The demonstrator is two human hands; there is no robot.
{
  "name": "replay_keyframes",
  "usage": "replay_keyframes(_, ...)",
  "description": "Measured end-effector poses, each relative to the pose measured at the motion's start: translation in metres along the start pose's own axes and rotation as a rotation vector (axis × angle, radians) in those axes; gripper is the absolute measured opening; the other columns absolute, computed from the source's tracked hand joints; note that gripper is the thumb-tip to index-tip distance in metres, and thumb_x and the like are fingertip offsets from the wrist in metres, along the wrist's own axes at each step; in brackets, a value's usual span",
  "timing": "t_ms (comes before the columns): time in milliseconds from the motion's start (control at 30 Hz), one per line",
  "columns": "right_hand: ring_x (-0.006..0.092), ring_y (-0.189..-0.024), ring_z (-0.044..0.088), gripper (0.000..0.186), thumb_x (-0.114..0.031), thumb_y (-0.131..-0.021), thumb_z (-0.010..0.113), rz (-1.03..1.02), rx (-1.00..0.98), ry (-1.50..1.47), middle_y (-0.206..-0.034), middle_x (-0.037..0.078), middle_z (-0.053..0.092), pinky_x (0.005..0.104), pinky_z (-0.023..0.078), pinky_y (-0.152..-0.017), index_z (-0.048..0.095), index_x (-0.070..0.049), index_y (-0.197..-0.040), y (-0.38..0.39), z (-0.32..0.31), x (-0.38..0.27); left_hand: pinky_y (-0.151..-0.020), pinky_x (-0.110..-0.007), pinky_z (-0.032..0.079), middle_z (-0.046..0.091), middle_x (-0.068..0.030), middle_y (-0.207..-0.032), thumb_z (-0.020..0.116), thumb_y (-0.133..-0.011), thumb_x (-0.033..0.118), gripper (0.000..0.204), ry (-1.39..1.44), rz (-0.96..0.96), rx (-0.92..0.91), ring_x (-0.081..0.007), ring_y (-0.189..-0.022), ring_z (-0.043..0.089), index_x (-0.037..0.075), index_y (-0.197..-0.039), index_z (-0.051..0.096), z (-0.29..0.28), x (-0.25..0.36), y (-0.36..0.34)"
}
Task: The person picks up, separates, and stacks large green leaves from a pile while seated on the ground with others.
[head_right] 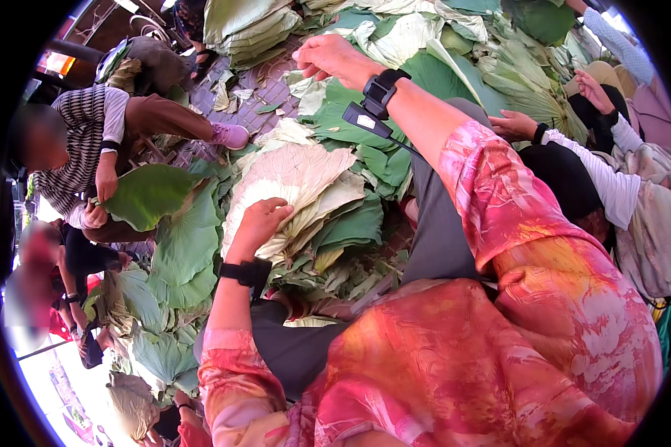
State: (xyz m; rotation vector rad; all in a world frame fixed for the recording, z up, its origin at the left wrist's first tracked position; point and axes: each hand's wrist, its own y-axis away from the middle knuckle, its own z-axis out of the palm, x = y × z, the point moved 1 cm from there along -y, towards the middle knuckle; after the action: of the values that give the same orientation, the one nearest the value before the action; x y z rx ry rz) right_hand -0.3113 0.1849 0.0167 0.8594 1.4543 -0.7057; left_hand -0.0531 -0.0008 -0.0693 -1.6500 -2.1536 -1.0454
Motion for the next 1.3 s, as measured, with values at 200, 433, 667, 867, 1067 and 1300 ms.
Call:
replay_keyframes(200,0.0158,-0.084,0.058,0.028,-0.027,-0.085,0.063,0.102,0.125,0.065,-0.096,0.005,0.060,0.0276,0.047,-0.065,0.060,-0.004,-0.101,0.008,-0.031,0.039,-0.077,-0.038,0.049,0.067,-0.0201,-0.089,0.065,-0.079,0.033,0.037,0.036,0.011,0.192,-0.0319,-0.085,0.064,0.002,-0.099,0.067,-0.036,0.010,0.008)
replay_keyframes(433,0.0349,-0.106,0.056,0.051,-0.021,-0.081,0.068,0.744,0.445,-0.160,-0.124,0.016,0.054,0.0471,0.049,-0.082,0.050,-0.005,-0.125,0.005,-0.016,0.152,-0.068,-0.028,0.048,0.067,-0.0099,-0.080,0.064,-0.082,0.026,0.032,0.077,0.042,0.302,-0.0144,-0.072,0.062,-0.002,-0.098,0.066,-0.065,0.012,0.019)
replay_keyframes(667,0.0405,-0.092,0.058,0.049,-0.020,-0.079,0.069,0.614,0.231,0.388,-0.118,0.022,0.053,0.0521,0.053,-0.069,0.051,-0.001,-0.120,0.004,-0.130,0.327,-0.074,-0.032,0.049,0.069,-0.0172,-0.088,0.066,-0.081,0.021,0.030,0.256,0.119,0.336,-0.0222,-0.079,0.065,-0.003,-0.099,0.065,-0.077,0.039,0.008)
replay_keyframes(867,0.0349,-0.100,0.058,0.051,-0.021,-0.073,0.073,0.639,0.115,0.479,-0.118,0.018,0.056,0.0450,0.052,-0.077,0.054,-0.002,-0.117,0.001,-0.104,0.313,-0.069,-0.030,0.049,0.068,-0.0158,-0.084,0.067,-0.081,0.018,0.029,0.248,0.093,0.360,-0.0190,-0.074,0.064,-0.004,-0.100,0.065,-0.081,0.029,0.018)
replay_keyframes(1067,0.0345,-0.099,0.055,0.069,-0.015,-0.074,0.074,0.758,0.642,-0.492,-0.132,0.020,0.038,0.0483,0.052,-0.076,0.038,-0.006,-0.131,0.025,-0.095,0.276,-0.067,-0.030,0.049,0.068,-0.0157,-0.081,0.069,-0.079,0.016,0.027,0.249,0.176,0.402,-0.0204,-0.071,0.065,-0.003,-0.099,0.065,-0.078,0.036,0.020)
replay_keyframes(1300,0.0247,-0.055,0.052,0.020,-0.022,-0.078,0.069,0.626,0.504,0.202,-0.061,0.009,0.054,0.0401,0.040,-0.047,0.059,-0.005,-0.081,0.011,-0.050,0.226,-0.070,-0.028,0.050,0.069,-0.0125,-0.083,0.068,-0.079,0.017,0.027,0.212,0.125,0.384,-0.0159,-0.075,0.065,-0.004,-0.096,0.066,-0.082,0.032,0.023)
